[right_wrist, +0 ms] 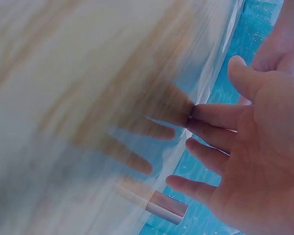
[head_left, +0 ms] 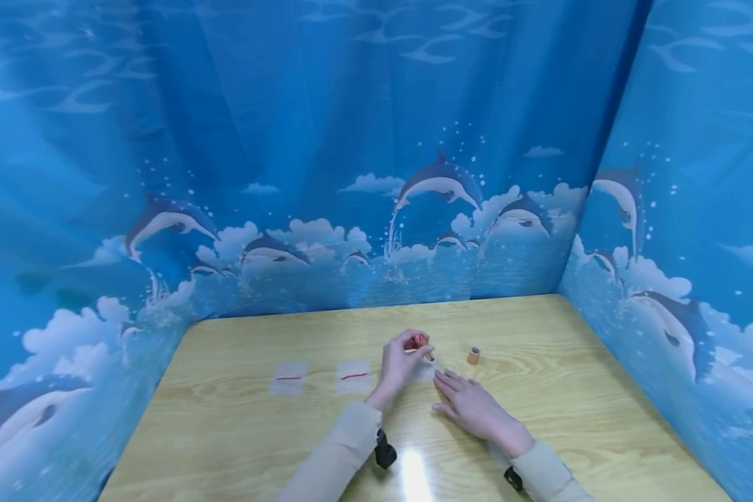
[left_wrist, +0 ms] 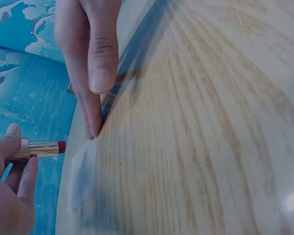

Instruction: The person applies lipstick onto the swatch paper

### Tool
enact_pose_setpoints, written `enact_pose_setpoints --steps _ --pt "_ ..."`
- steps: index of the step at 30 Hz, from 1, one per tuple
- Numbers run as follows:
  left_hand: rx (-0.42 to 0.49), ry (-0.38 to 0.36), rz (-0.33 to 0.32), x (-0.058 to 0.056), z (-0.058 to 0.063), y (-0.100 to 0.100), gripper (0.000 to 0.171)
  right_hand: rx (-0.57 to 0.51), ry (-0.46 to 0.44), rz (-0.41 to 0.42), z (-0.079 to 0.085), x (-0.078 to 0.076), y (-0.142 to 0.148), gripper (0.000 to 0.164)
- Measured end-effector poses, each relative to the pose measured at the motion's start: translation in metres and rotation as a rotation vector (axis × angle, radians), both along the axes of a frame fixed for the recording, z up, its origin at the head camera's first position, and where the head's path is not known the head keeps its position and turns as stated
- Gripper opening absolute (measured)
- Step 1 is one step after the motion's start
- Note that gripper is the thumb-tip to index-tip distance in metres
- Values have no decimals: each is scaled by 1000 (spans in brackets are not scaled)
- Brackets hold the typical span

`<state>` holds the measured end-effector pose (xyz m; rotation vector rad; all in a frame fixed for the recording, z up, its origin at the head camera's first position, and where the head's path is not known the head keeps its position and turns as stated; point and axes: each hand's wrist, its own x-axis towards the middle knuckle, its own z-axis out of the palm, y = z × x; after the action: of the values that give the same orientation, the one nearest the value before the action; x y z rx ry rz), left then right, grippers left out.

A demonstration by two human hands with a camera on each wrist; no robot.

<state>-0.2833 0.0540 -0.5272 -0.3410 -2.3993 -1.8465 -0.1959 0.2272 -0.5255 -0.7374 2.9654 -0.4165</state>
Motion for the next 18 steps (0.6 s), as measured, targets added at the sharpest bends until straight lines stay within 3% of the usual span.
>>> enact_pose_setpoints --steps 18 --pt "-93 6 -20 -2 -14 10 16 10 -7 -3 1 1 -1 60"
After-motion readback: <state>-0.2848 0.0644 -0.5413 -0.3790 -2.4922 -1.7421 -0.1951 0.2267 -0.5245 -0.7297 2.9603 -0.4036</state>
